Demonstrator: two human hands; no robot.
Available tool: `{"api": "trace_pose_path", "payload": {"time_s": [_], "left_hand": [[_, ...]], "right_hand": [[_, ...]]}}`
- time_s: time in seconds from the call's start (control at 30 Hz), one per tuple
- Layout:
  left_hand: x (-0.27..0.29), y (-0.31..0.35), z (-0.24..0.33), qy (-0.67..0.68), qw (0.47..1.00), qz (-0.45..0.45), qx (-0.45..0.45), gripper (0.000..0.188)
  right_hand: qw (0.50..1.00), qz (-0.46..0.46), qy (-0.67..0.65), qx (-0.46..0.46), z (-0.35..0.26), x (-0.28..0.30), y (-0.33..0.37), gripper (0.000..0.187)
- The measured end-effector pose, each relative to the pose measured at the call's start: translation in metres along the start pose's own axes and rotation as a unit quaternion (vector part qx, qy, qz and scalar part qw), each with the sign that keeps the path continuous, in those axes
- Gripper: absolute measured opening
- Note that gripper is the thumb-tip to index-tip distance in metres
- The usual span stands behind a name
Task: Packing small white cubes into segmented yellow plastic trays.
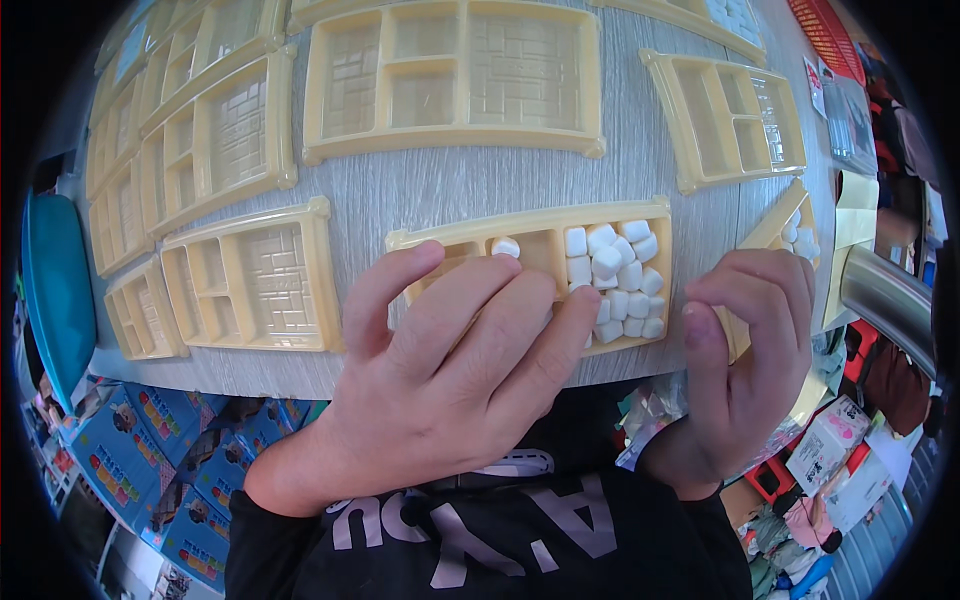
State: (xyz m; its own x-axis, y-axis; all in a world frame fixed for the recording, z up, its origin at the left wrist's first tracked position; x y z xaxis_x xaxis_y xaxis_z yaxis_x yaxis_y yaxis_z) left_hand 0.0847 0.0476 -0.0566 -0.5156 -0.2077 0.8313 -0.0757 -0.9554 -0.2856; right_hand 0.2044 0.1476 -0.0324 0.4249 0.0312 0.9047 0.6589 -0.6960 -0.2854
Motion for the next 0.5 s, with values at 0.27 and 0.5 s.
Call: {"api": "trace_pose_path", "payload": {"time_s": [0.27,0.5], "left_hand": [[-0.001,0.002,-0.001,-0.023,1.000,0.005,0.003,0.044],[-0.005,-0.005,0.003,-0.047,0.999,-0.013,-0.002,0.046]], "right_hand": [[0.998,-0.040,0.026,0.031,-0.008,-0.009,-0.004,0.016],[0.995,-0.062,0.074,0.013,-0.001,-0.009,-0.010,0.018]]}}
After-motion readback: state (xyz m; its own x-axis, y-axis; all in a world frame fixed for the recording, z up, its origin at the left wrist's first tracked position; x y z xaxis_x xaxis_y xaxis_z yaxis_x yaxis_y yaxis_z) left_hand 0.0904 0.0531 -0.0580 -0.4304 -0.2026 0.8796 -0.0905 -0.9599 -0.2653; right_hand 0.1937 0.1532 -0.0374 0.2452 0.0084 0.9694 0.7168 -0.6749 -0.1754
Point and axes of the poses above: each hand's wrist, its own y-axis away from the middle knuckle, its own x-axis out of the back of the hand, z = x × y, the point moved 10 cm from there along -y, towards the middle knuckle, and after that the axes turned 12 degrees about y, right-handed, at the moved point
